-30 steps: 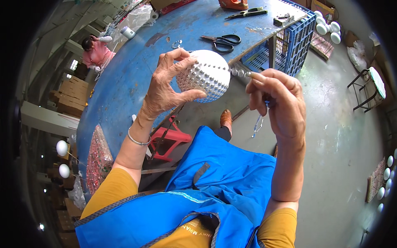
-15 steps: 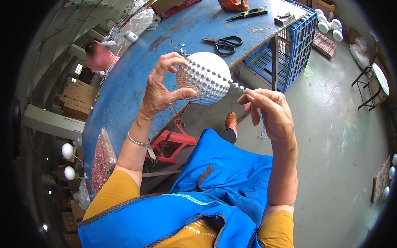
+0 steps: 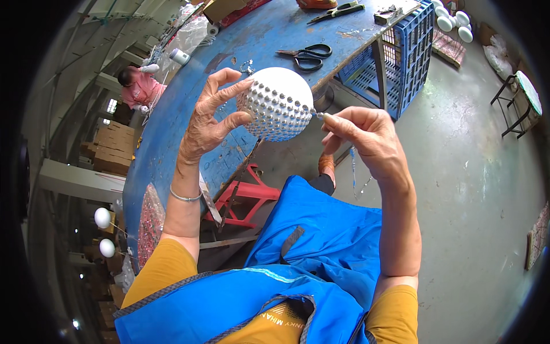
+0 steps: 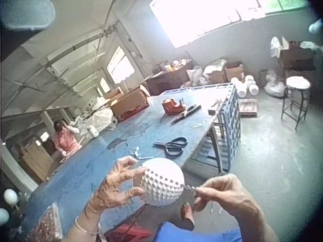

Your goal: Decorating a white spherical object by manually applying a string of metallic studs.

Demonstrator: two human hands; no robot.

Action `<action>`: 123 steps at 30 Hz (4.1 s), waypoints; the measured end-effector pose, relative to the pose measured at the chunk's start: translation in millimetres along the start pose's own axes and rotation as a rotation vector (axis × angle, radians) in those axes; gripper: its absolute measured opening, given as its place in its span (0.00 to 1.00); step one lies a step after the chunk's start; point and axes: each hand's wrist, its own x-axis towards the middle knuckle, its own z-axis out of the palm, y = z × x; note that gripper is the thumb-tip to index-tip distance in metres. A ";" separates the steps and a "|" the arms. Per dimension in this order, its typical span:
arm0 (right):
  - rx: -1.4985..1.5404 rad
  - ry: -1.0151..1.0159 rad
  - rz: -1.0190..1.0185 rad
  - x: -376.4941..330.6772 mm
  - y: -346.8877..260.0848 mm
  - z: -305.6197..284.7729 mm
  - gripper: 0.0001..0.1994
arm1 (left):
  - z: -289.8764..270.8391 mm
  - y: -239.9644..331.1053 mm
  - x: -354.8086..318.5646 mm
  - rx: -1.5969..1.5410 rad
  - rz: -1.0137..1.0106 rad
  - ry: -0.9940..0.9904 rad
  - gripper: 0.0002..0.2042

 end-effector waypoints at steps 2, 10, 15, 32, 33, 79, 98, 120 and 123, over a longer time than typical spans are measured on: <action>-0.184 0.070 -0.149 -5.7 -11.4 3.9 0.09 | -1.4 1.5 -0.6 0.018 -0.005 0.009 0.32; -0.825 0.320 -0.517 -1.2 -2.5 14.9 0.06 | 14.1 24.8 1.4 0.084 -0.080 0.112 0.35; 0.174 -0.072 0.074 8.6 3.6 -7.8 0.07 | 22.0 28.6 8.2 0.106 -0.093 0.155 0.35; -0.125 -0.149 0.043 28.1 -9.7 -6.5 0.11 | 37.0 37.5 7.3 0.297 -0.047 0.155 0.35; -0.203 -0.161 0.020 27.3 -16.8 -5.8 0.11 | 36.3 38.5 8.1 0.250 -0.051 0.158 0.35; -1.146 0.800 0.429 6.9 609.1 -259.7 0.08 | 79.9 16.9 4.1 0.136 -0.341 0.245 0.47; -1.869 0.005 1.216 -124.2 155.1 -247.2 0.13 | 47.7 7.4 -5.9 -0.005 -0.166 0.210 0.43; -1.554 0.038 -0.716 10.2 -4.7 4.9 0.12 | 26.3 31.0 4.5 0.007 -0.298 0.213 0.28; -1.627 0.106 -0.664 -2.6 -0.9 16.0 0.16 | 30.0 40.2 1.4 0.002 -0.331 0.210 0.30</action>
